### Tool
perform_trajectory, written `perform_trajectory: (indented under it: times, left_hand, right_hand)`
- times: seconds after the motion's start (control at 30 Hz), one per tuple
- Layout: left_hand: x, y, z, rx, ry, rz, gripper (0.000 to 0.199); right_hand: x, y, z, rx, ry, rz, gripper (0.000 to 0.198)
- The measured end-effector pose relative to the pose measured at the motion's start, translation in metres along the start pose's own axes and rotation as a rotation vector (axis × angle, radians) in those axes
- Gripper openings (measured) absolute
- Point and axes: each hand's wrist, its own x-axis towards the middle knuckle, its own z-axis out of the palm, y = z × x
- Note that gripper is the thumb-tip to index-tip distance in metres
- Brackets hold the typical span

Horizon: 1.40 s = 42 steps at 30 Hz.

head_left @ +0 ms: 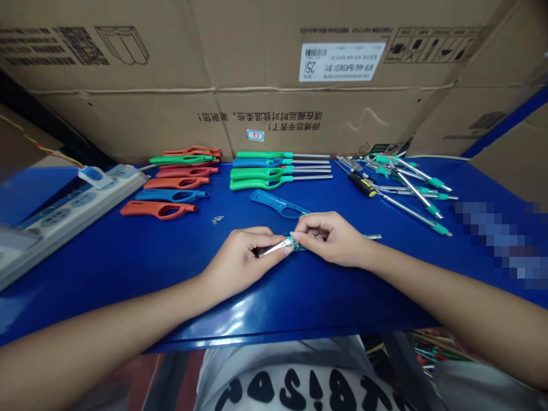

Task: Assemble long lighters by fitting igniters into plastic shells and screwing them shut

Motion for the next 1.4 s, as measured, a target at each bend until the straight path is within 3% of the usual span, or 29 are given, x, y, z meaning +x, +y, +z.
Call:
perform_trajectory:
  times: [0.17,0.43,0.6,0.87,1.17,1.4]
  left_hand:
    - [-0.0013,0.0014,0.0012,0.009,0.007,0.007,0.022]
    - [0.0003,0.0041,-0.0027,0.044,0.052,0.038,0.019]
    - [0.0000,0.0041,-0.0040,0.043,0.043,0.037,0.018]
    - [0.0022,0.0057,-0.0053,0.029,0.049,0.015,0.020]
    - [0.0023,0.0027,-0.0006,-0.001,0.033,-0.008,0.022]
    - [0.0012,0.0065,-0.0030,0.023,0.036,-0.001,0.020]
  right_hand:
    - [-0.0006,0.0002,-0.0008,-0.031,0.005,-0.030,0.035]
    - [0.0036,-0.0050,-0.0053,0.099,-0.015,0.129,0.039]
    - [0.0026,-0.0026,-0.0053,0.149,-0.018,0.090,0.031]
    - [0.0042,-0.0033,-0.0058,0.132,-0.004,0.104,0.041]
    - [0.0013,0.0010,-0.0013,0.152,0.004,0.078,0.037]
    - [0.0048,-0.0053,-0.0047,0.208,-0.019,0.143,0.034]
